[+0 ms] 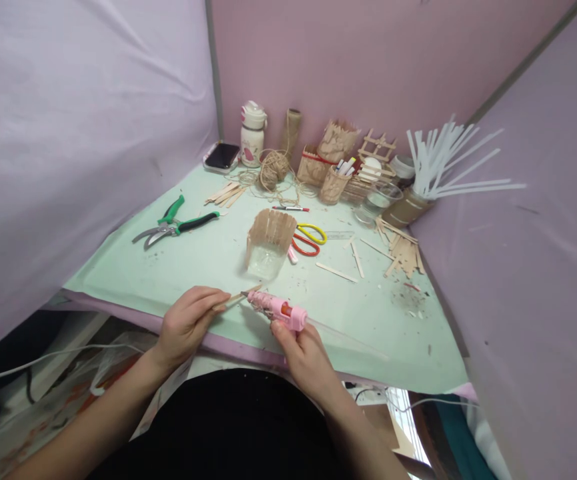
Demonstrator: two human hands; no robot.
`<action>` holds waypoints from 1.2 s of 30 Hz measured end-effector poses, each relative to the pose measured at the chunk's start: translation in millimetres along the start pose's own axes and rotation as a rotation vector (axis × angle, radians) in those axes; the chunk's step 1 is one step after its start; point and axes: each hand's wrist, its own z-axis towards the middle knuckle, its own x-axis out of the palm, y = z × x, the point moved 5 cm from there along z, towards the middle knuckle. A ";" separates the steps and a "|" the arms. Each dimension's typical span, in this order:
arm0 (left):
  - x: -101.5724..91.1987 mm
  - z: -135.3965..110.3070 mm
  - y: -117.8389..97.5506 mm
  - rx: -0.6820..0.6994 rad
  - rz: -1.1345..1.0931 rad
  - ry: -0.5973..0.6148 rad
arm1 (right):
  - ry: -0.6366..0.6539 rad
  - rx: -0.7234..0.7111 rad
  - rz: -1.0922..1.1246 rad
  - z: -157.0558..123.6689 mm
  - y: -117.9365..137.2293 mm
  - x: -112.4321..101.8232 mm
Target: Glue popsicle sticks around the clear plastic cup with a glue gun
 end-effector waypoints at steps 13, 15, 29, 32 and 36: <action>-0.2 0.8 -3.0 0.038 0.001 0.000 | 0.066 0.008 0.048 -1.0 -2.3 4.8; -0.1 0.4 -2.8 0.041 0.003 -0.001 | 0.065 0.002 0.047 -0.3 -0.9 4.8; 0.3 -0.6 -2.7 0.044 -0.003 0.006 | 0.026 0.015 0.022 -0.1 1.4 2.4; 0.0 -0.4 -3.5 0.046 0.001 0.006 | -0.001 0.016 0.004 0.7 1.7 -0.9; 0.0 0.5 -4.4 0.050 0.008 0.006 | -0.027 0.021 -0.015 1.4 -0.6 -4.0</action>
